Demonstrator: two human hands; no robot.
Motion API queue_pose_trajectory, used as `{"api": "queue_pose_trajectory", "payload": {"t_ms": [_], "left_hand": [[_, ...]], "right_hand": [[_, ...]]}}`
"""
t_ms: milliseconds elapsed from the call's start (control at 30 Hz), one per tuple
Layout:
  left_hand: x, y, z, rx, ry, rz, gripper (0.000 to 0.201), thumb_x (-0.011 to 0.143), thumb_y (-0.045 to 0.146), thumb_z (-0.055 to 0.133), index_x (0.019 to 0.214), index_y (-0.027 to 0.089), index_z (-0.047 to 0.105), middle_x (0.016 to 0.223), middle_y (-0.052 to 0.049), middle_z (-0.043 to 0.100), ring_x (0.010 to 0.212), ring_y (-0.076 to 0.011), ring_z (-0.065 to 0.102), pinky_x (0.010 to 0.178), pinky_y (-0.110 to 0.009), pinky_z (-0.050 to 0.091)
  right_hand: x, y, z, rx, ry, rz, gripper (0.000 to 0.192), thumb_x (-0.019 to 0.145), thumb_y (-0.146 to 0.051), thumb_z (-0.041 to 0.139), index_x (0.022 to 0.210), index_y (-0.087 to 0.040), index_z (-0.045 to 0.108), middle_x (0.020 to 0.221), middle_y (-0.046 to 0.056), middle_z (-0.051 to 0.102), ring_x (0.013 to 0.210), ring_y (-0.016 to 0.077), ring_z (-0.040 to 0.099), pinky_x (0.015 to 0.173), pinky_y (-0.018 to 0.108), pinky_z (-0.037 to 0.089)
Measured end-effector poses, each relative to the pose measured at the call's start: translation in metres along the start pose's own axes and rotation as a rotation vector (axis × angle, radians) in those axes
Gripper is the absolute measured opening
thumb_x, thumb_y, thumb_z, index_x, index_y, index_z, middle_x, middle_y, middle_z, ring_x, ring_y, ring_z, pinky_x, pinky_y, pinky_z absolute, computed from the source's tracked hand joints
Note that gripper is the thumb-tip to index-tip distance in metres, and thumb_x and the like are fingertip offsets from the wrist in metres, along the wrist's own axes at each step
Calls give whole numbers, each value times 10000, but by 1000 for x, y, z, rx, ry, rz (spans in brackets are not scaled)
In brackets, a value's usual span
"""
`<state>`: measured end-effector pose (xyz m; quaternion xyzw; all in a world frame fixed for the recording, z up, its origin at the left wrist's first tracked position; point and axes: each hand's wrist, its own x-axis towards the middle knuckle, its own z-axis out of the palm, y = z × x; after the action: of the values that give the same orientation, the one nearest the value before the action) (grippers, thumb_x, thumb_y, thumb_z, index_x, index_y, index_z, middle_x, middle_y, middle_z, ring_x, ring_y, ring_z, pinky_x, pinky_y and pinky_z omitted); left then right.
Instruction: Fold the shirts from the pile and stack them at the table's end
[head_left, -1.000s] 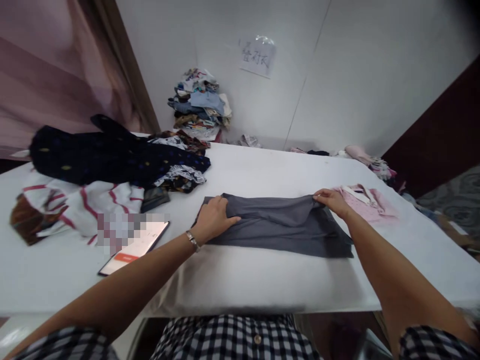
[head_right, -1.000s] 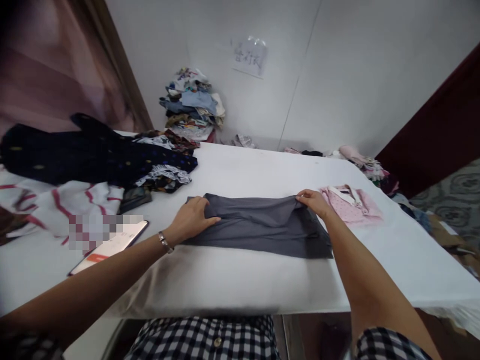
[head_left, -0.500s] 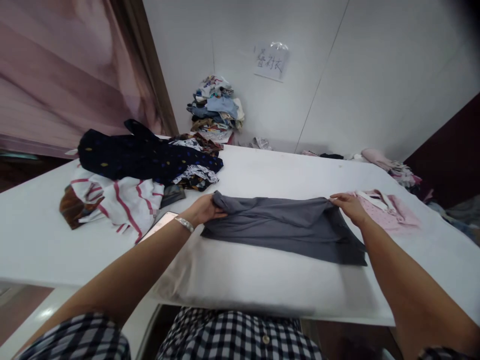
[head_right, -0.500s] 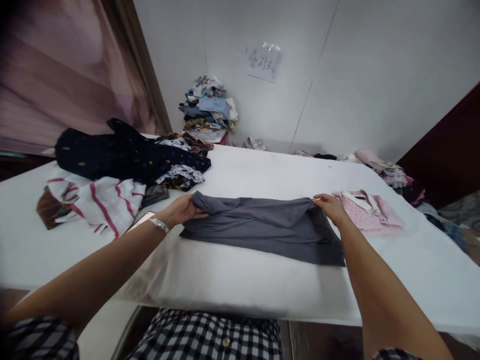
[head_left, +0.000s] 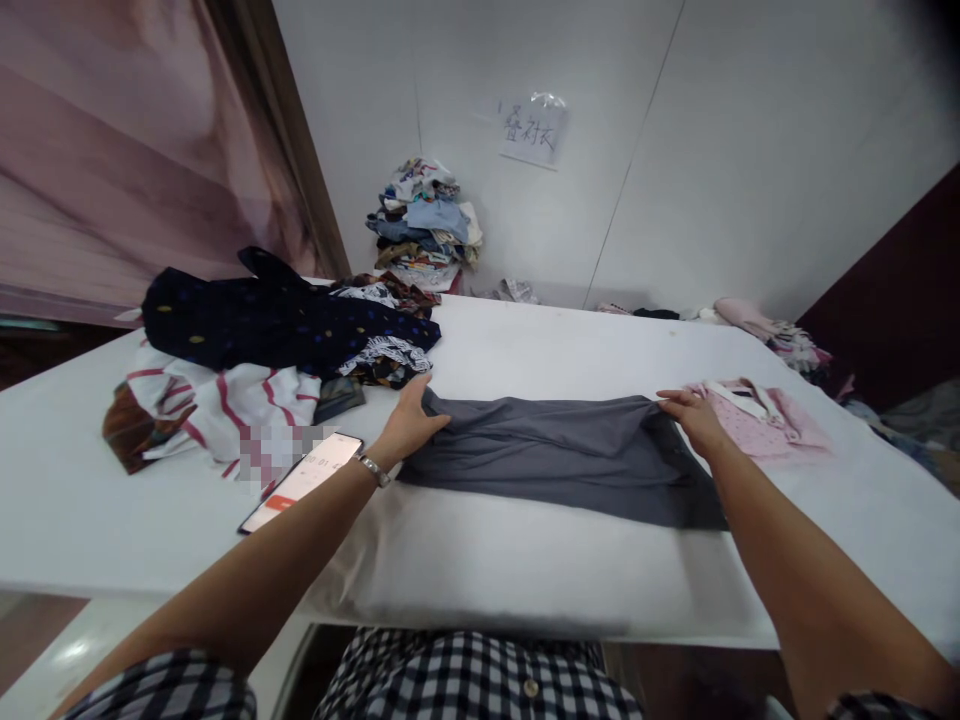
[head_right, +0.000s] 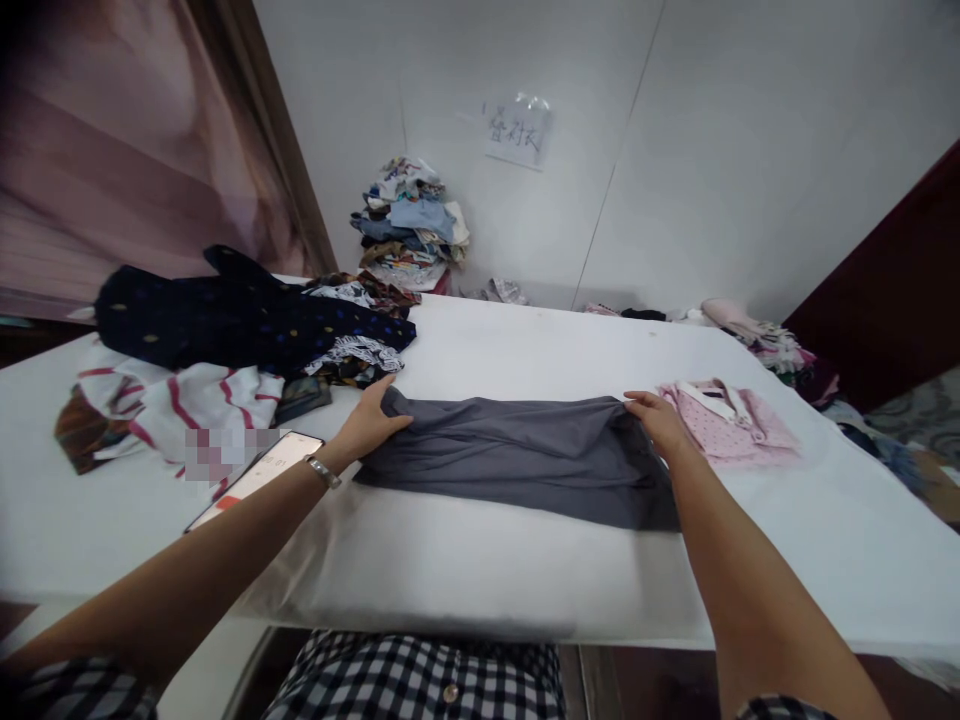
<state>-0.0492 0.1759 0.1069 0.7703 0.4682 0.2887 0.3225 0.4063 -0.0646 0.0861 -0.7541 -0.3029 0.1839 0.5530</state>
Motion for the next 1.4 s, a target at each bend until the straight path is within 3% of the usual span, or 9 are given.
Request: {"api": "queue_pose_trajectory", "payload": {"t_ms": [100, 267, 500, 633, 833, 1033, 1167, 1267, 1400], "left_hand": [[3, -6, -1, 132, -67, 41, 675, 618, 165, 669, 1283, 153, 553, 1448, -142, 450, 1353, -294, 411, 1133, -342, 321], [9, 1, -10, 130, -12, -68, 347, 708, 320, 649, 1017, 163, 667, 1105, -125, 669, 1036, -291, 610, 963, -386, 449], [15, 30, 1, -643, 129, -240, 233, 705, 282, 631, 920, 200, 595, 828, -4, 638, 736, -135, 616, 702, -278, 514], [14, 13, 8, -448, 82, -396, 139, 642, 191, 665, 731, 182, 559, 645, 14, 569, 595, -138, 575, 584, -267, 484], [14, -16, -6, -209, 56, -360, 157, 651, 314, 708, 636, 196, 606, 537, -13, 567, 637, -206, 592, 598, -285, 434], [10, 2, -5, 242, -83, 91, 368, 699, 514, 672, 912, 216, 709, 1178, -106, 668, 1171, -292, 542, 1027, -365, 374], [11, 11, 4, 423, -213, 297, 209, 699, 380, 671, 840, 229, 706, 1185, -116, 672, 1194, -311, 531, 1054, -401, 349], [20, 19, 4, 326, -192, 211, 114, 688, 351, 633, 685, 240, 658, 913, -84, 719, 999, -289, 614, 931, -349, 437], [30, 32, 0, 18, -196, -24, 330, 733, 515, 534, 785, 207, 639, 722, -20, 677, 755, -214, 626, 699, -285, 496]], "right_hand": [[-3, 1, 1, 3, -36, 8, 343, 617, -347, 725, 932, -212, 705, 839, 53, 722, 768, 199, 657, 690, 323, 528], [-7, -2, 4, -74, -125, 42, 412, 607, -358, 751, 993, -220, 705, 884, 43, 720, 807, 194, 654, 733, 318, 512], [3, -9, 3, 11, 44, -57, 390, 596, -316, 677, 972, -212, 696, 710, -2, 642, 673, 158, 607, 647, 288, 499], [6, -5, 5, -146, 90, 4, 386, 603, -289, 613, 965, -188, 700, 698, 11, 654, 598, 148, 568, 554, 270, 454], [4, -1, 14, -243, 157, 46, 413, 583, -221, 577, 963, -143, 721, 637, 16, 651, 505, 133, 509, 485, 256, 385], [3, -11, 22, -387, 19, 10, 347, 620, -195, 606, 943, -183, 731, 795, 51, 721, 691, 181, 623, 643, 279, 470], [0, -16, 22, -417, -30, -17, 364, 664, -265, 671, 1014, -177, 712, 897, 76, 727, 788, 200, 644, 735, 305, 490], [-2, -18, 19, -360, -21, -13, 397, 671, -211, 652, 1062, -155, 694, 853, 61, 716, 737, 174, 634, 705, 282, 487], [-1, -17, 14, -297, 55, -52, 405, 706, -199, 605, 1099, -140, 680, 785, 27, 695, 644, 134, 593, 637, 247, 474]]}}
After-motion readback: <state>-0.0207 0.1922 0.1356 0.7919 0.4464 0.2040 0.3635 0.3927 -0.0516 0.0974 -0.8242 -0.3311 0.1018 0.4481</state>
